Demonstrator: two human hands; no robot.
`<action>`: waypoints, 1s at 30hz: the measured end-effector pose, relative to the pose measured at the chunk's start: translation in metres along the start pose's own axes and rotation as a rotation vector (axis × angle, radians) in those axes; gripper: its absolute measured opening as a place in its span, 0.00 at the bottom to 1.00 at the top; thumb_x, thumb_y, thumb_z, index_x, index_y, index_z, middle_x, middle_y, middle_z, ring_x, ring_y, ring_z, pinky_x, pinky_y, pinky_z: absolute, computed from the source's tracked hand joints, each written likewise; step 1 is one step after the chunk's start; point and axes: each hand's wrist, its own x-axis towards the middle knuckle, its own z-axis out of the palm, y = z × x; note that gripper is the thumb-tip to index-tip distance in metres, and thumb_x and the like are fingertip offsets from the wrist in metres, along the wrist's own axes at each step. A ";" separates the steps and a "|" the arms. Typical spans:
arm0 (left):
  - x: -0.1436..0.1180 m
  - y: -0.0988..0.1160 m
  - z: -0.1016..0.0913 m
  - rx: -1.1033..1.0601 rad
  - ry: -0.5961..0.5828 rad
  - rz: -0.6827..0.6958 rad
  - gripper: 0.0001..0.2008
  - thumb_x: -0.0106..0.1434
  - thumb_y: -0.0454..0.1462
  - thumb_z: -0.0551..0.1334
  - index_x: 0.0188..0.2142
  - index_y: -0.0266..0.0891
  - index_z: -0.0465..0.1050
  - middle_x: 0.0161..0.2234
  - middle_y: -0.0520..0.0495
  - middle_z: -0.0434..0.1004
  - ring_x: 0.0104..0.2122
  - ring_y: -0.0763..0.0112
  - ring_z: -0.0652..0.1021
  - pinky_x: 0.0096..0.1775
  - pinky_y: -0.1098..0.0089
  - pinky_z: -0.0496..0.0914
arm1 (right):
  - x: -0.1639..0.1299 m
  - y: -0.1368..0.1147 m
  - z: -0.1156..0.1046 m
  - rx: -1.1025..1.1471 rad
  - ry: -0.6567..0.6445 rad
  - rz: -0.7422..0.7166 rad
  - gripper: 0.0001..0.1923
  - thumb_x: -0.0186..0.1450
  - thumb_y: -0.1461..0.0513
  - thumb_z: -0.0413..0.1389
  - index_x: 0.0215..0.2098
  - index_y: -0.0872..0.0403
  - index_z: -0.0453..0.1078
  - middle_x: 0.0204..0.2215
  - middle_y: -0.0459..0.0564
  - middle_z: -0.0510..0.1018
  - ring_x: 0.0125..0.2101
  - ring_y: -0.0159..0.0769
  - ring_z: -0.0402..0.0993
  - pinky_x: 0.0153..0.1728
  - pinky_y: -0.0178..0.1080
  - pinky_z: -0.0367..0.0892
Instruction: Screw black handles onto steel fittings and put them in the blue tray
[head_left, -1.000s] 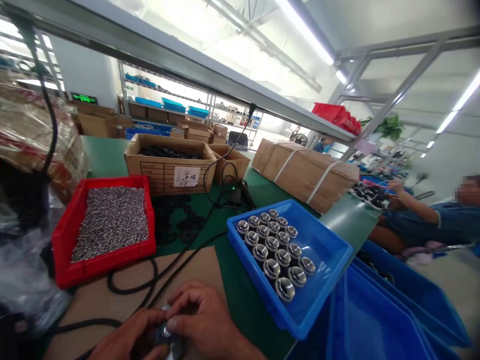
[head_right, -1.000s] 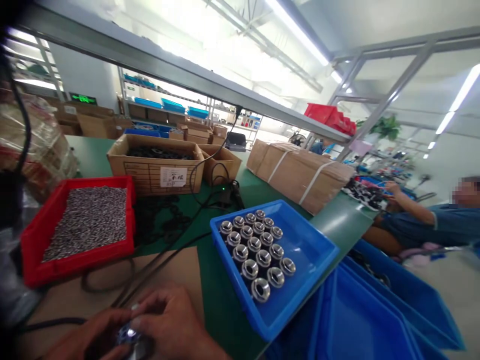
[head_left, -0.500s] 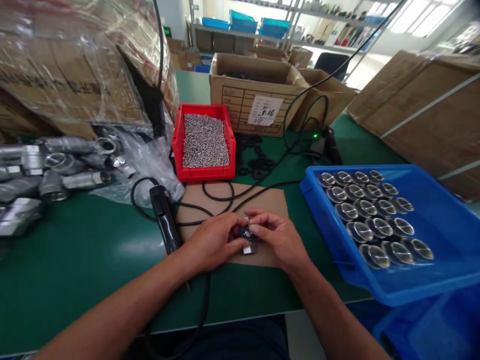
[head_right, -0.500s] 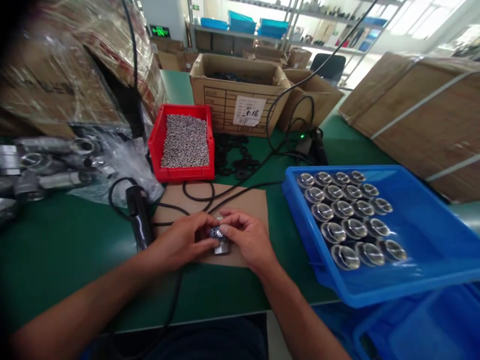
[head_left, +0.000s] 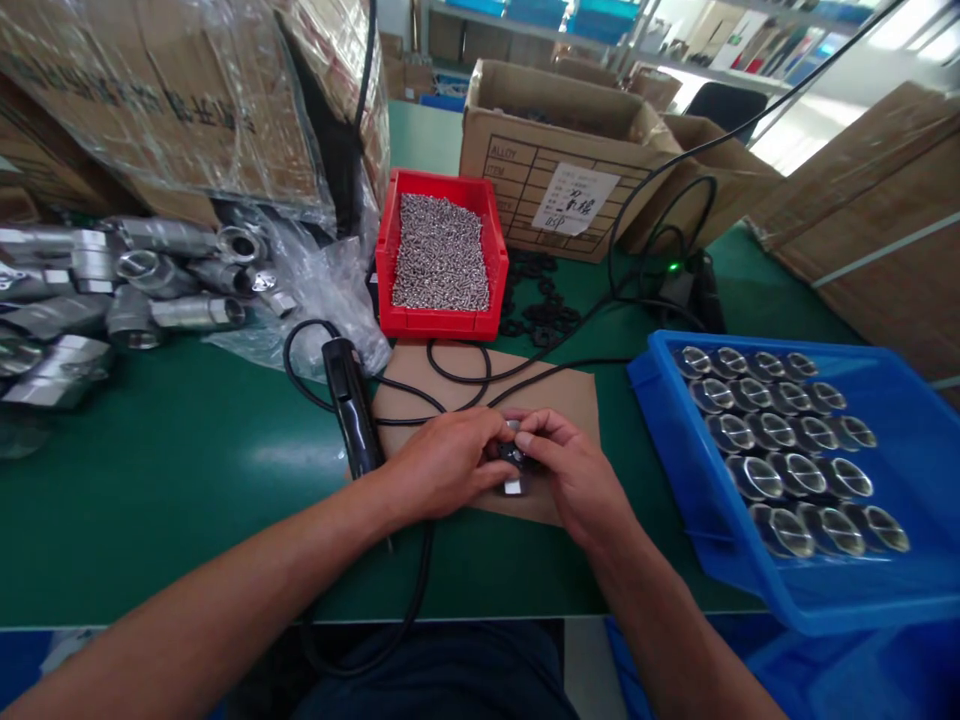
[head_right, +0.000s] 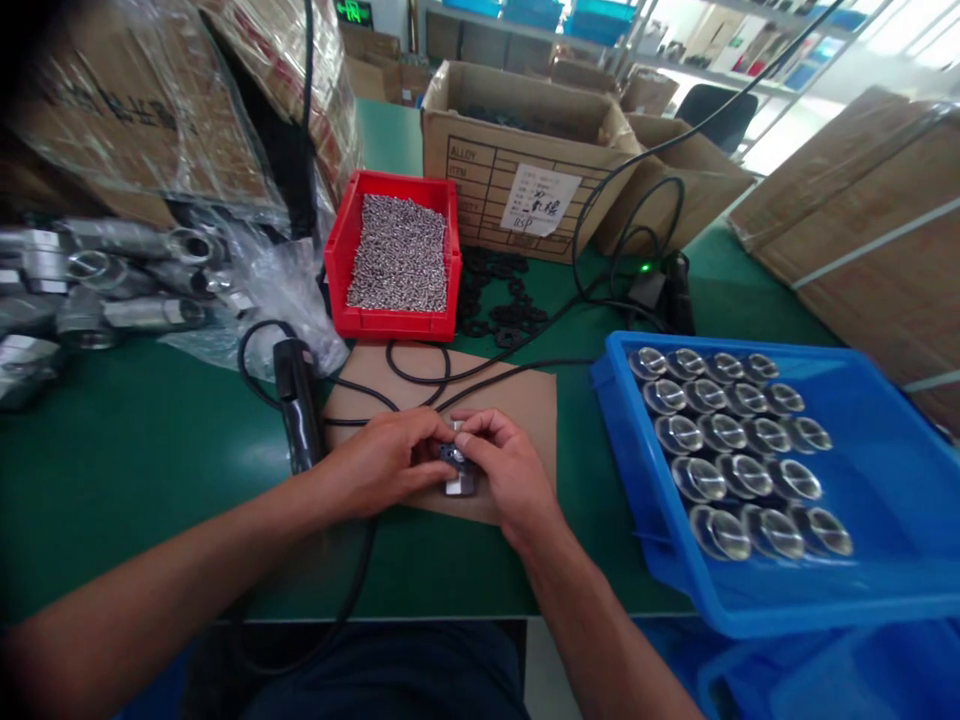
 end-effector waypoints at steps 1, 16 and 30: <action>0.000 0.000 0.000 0.004 0.000 0.005 0.09 0.60 0.37 0.66 0.40 0.39 0.72 0.32 0.52 0.75 0.32 0.71 0.74 0.34 0.72 0.65 | -0.001 0.000 0.001 0.010 -0.003 0.005 0.11 0.53 0.59 0.65 0.27 0.53 0.68 0.46 0.48 0.76 0.40 0.39 0.73 0.40 0.40 0.66; -0.001 -0.005 0.001 0.051 0.034 0.076 0.07 0.60 0.37 0.65 0.36 0.39 0.69 0.34 0.51 0.75 0.33 0.68 0.74 0.35 0.70 0.65 | -0.003 0.007 -0.002 -0.025 -0.013 0.002 0.07 0.57 0.60 0.64 0.29 0.52 0.70 0.51 0.48 0.75 0.50 0.43 0.71 0.51 0.44 0.64; -0.002 -0.005 -0.001 0.060 0.046 0.108 0.10 0.61 0.39 0.65 0.41 0.39 0.72 0.35 0.50 0.76 0.32 0.68 0.75 0.34 0.69 0.65 | -0.005 0.014 -0.006 -0.060 -0.027 -0.051 0.09 0.60 0.58 0.64 0.35 0.50 0.71 0.53 0.47 0.73 0.51 0.41 0.70 0.51 0.44 0.64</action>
